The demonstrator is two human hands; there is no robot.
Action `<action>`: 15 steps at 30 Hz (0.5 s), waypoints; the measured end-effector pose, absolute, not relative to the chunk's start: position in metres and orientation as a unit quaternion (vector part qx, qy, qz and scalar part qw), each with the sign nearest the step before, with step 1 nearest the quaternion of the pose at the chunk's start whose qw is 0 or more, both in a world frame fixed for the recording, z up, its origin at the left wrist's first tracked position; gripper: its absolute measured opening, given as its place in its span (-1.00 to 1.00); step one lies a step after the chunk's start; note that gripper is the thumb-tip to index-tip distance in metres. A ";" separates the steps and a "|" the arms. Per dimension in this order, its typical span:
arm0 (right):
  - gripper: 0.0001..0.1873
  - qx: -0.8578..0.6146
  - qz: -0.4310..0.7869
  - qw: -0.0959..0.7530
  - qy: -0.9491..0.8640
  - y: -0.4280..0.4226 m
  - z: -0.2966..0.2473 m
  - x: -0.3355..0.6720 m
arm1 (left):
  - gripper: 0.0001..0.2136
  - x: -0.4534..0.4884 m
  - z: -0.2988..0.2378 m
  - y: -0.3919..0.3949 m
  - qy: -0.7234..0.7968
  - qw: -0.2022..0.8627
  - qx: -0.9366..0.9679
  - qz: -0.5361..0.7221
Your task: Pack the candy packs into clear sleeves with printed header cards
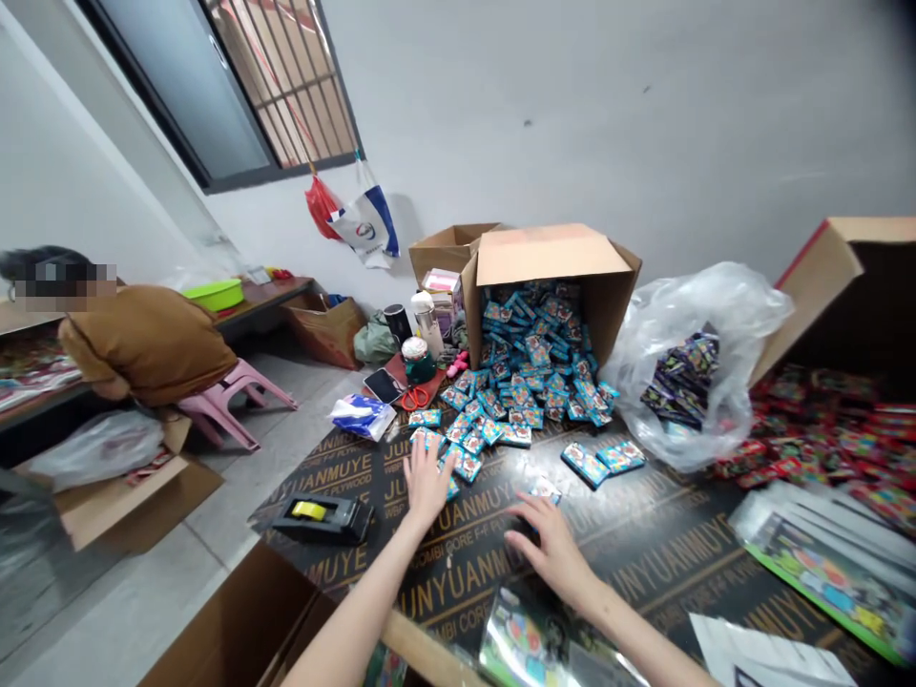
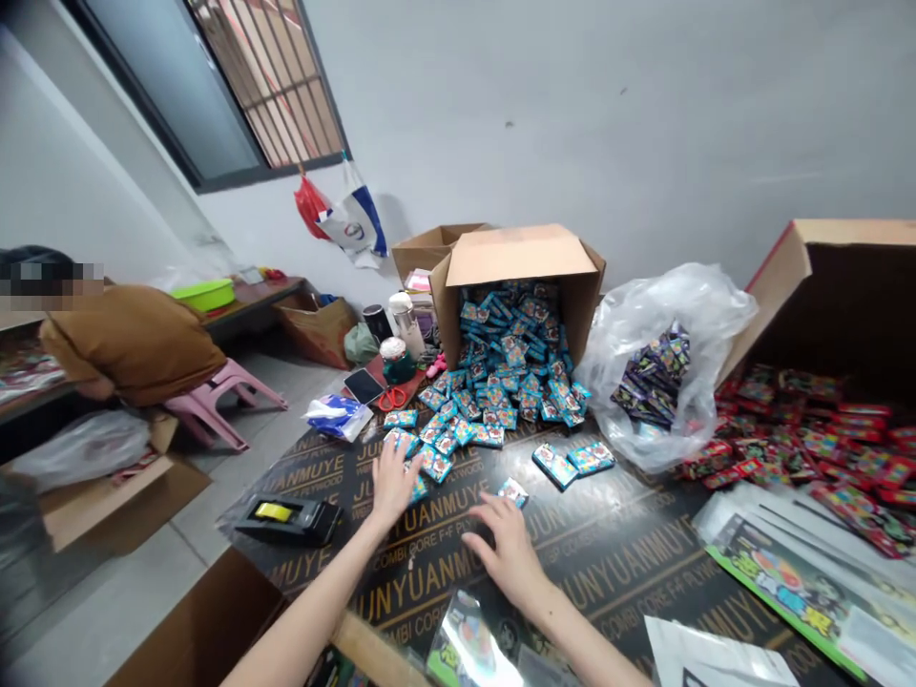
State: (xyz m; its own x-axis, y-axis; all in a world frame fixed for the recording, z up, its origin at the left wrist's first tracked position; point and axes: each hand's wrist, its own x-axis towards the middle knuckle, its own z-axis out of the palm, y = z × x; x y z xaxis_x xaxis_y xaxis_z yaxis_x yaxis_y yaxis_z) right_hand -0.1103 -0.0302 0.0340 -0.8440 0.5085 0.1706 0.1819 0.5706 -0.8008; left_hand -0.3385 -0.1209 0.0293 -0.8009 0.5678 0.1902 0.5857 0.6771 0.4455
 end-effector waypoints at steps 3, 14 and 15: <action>-0.38 -0.218 0.265 0.139 -0.929 -0.011 0.036 -0.134 | -0.49 -0.379 0.034 -0.104 -0.911 0.053 -0.337 -0.231; -0.43 -0.294 0.087 0.147 -0.940 0.022 0.012 -0.130 | -0.51 -0.342 -0.012 -0.044 -0.919 -0.015 -0.312 -0.242; -0.38 -0.241 0.102 0.143 -0.954 0.014 0.017 -0.135 | -0.50 -0.344 -0.008 -0.036 -0.919 -0.014 -0.310 -0.245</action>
State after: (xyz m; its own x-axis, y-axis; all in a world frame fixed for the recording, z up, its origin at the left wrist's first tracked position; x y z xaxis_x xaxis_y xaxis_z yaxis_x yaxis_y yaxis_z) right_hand -0.1352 0.0144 0.0172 -0.8428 0.4893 0.2242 0.4307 0.8630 -0.2641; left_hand -0.3444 -0.0359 -0.0084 -0.8074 0.5763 0.1269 0.5629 0.6878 0.4582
